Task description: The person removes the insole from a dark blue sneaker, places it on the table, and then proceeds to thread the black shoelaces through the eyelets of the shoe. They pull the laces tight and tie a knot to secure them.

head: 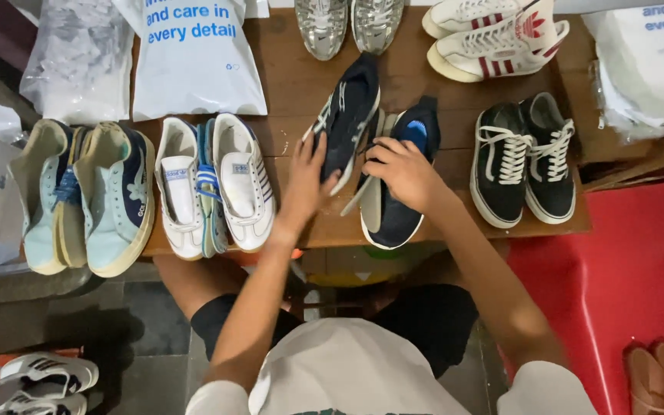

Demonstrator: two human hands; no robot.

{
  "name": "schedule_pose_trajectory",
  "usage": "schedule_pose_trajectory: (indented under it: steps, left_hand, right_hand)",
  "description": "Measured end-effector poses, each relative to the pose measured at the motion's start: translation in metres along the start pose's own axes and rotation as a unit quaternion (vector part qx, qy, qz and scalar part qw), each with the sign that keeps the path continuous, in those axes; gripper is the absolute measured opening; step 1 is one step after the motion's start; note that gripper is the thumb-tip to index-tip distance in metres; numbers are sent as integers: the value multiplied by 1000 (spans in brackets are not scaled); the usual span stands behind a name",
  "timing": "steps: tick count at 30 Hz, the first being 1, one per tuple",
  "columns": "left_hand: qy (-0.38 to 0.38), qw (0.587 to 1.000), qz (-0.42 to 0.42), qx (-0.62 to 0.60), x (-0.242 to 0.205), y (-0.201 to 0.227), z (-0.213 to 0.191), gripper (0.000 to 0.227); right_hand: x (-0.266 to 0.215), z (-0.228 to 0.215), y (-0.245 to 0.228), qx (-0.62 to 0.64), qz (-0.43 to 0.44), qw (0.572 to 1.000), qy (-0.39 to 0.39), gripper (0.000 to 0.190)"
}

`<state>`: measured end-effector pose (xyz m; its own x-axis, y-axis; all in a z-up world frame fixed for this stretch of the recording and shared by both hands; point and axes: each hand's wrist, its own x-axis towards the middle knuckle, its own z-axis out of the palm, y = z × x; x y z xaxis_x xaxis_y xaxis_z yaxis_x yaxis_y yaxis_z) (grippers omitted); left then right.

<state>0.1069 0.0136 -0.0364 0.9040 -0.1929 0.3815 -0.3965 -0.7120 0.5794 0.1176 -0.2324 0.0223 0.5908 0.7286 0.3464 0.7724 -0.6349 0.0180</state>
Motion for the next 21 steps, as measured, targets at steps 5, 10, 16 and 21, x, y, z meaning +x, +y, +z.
schedule_pose_trajectory:
  steps: [5, 10, 16, 21]
  left_hand:
    - [-94, 995, -10, 23, 65, -44, -2, 81]
    - [-131, 987, 94, 26, 101, -81, 9, 77]
    - [-231, 970, 60, 47, 151, -69, -3, 70]
    - [-251, 959, 32, 128, 179, -69, 10, 72]
  right_hand:
    - [-6, 55, 30, -19, -33, 999, 5, 35]
    - [-3, 32, 4, 2, -49, 998, 36, 22]
    - [10, -8, -10, 57, -39, 998, -9, 18]
    - [4, 57, 2, 10, -41, 998, 51, 20]
